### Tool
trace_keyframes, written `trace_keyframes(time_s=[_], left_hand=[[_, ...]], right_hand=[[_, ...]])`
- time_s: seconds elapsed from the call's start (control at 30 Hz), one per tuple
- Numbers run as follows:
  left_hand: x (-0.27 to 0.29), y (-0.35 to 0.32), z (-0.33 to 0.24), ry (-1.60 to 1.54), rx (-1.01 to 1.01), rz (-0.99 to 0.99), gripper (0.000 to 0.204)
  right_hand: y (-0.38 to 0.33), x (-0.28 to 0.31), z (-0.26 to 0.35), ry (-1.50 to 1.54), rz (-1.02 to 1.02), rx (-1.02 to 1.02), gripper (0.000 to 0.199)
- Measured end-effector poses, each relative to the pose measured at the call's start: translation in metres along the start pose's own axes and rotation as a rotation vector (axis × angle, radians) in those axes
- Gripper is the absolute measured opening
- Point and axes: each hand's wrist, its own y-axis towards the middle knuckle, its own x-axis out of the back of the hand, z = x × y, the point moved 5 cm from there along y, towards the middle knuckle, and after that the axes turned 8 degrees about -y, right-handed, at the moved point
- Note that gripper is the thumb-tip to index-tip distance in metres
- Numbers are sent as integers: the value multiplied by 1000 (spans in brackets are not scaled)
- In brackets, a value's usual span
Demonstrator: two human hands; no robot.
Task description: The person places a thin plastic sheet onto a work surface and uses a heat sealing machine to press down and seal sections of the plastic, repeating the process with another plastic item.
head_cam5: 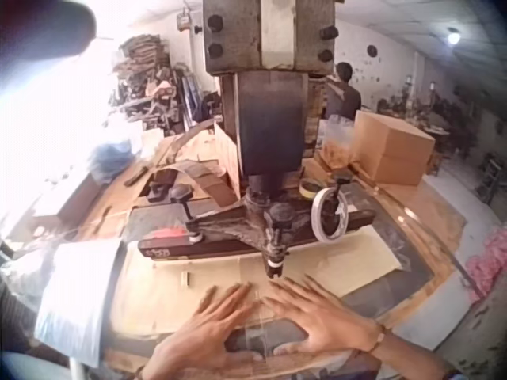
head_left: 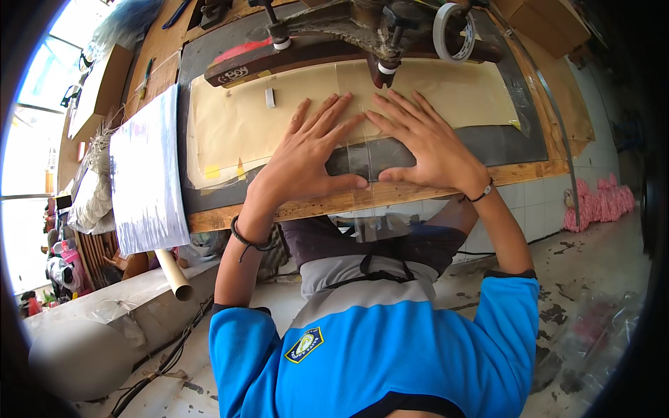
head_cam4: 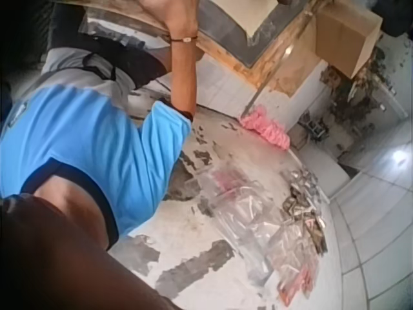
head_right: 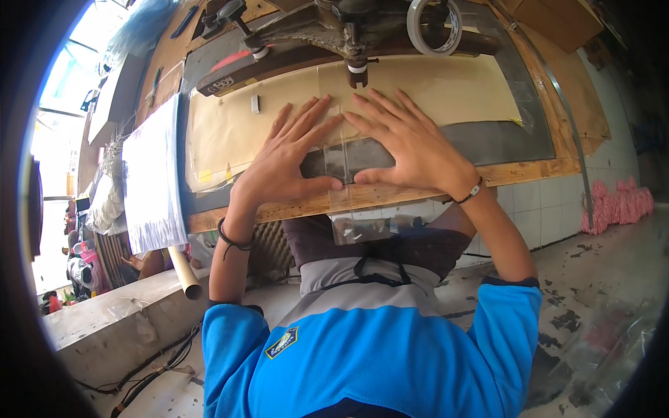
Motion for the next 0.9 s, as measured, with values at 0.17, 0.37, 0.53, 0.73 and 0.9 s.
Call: trace_keyframes(time_s=[0.17, 0.37, 0.53, 0.73, 0.9], left_hand=[[-5, -2, -5, -4, -10, 38, 107], [-5, -4, -6, -17, 9, 77, 114], [-5, -3, -6, -15, 3, 87, 116], [-3, -4, -5, -35, -3, 71, 111], [-3, -6, -9, -3, 6, 47, 101]], right_hand=[[7, -2, -10, -14, 18, -17, 92], [-2, 7, 8, -54, 50, 10, 96], [-12, 1, 3, -7, 50, 7, 102], [-19, 6, -6, 15, 58, -16, 100], [-18, 10, -12, -18, 57, -36, 97]])
